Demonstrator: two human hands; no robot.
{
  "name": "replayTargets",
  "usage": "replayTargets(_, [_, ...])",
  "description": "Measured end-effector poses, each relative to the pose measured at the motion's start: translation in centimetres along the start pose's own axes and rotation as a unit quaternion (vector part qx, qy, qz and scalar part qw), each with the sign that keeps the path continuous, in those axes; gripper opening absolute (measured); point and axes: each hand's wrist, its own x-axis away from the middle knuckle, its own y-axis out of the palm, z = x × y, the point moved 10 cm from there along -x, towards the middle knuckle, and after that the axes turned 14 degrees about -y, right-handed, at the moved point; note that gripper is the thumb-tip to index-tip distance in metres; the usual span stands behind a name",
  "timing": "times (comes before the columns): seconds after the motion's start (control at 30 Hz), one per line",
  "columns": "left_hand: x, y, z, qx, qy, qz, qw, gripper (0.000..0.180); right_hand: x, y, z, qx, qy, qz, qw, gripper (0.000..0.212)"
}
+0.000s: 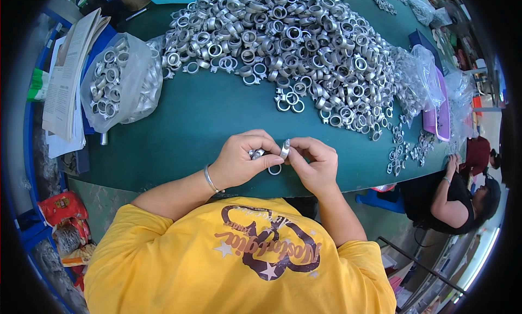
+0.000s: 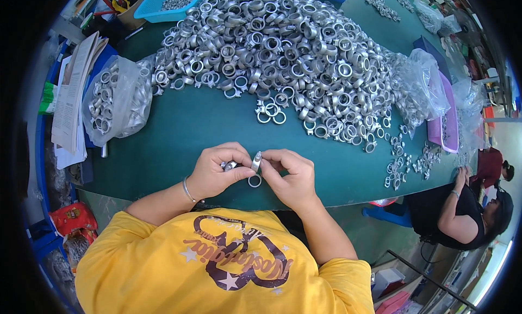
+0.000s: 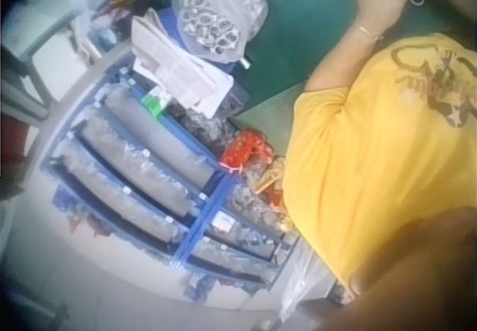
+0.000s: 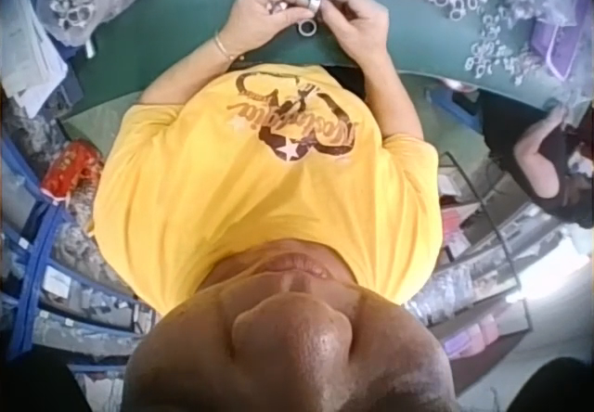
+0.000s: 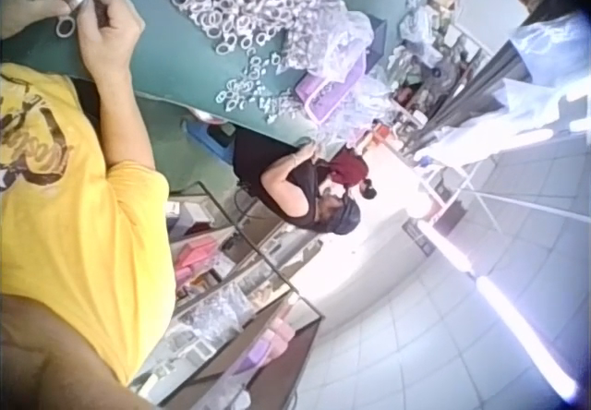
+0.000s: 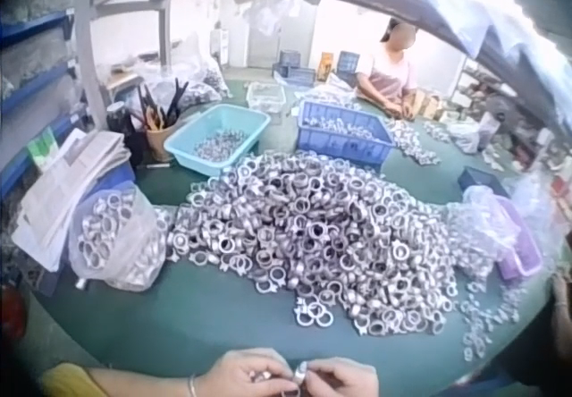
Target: The person picks up and turns over small circular metal rings with their hands from a large pile on a green table and places some into a plastic bag.
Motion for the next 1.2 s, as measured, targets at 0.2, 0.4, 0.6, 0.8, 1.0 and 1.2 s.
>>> replayTargets(0.2, [0.0, 0.2, -0.2, 0.002, 0.000, -0.009, 1.000, 0.009, 0.5, 0.1, 0.5, -0.016, 0.018, -0.028, 0.999, 0.009])
replayTargets(0.4, [0.3, 0.0, 1.1, -0.044, 0.085, 0.014, 0.995, 0.012, 1.3, 1.1, 1.9, -0.212, 0.135, -0.017, 0.968, 0.015])
replayTargets(0.6, [0.8, 0.2, 1.7, -0.081, 0.134, 0.028, 0.987, 0.012, 2.0, 2.3, 2.9, -0.345, 0.227, -0.014, 0.911, 0.018])
replayTargets(0.8, [0.7, -1.0, 1.6, -0.073, 0.108, 0.093, 0.987, 0.016, 1.2, 1.5, 1.6, -0.380, 0.076, 0.059, 0.920, 0.021])
replayTargets(1.0, [0.3, -0.9, 0.1, 0.004, 0.026, 0.039, 0.999, 0.010, 1.9, 2.2, 2.7, -0.502, 0.151, 0.082, 0.847, 0.029])
replayTargets(1.2, [0.3, -0.8, -0.7, 0.062, -0.025, 0.012, 0.998, 0.009, 2.0, 2.0, 2.5, -0.447, 0.130, 0.089, 0.881, 0.030])
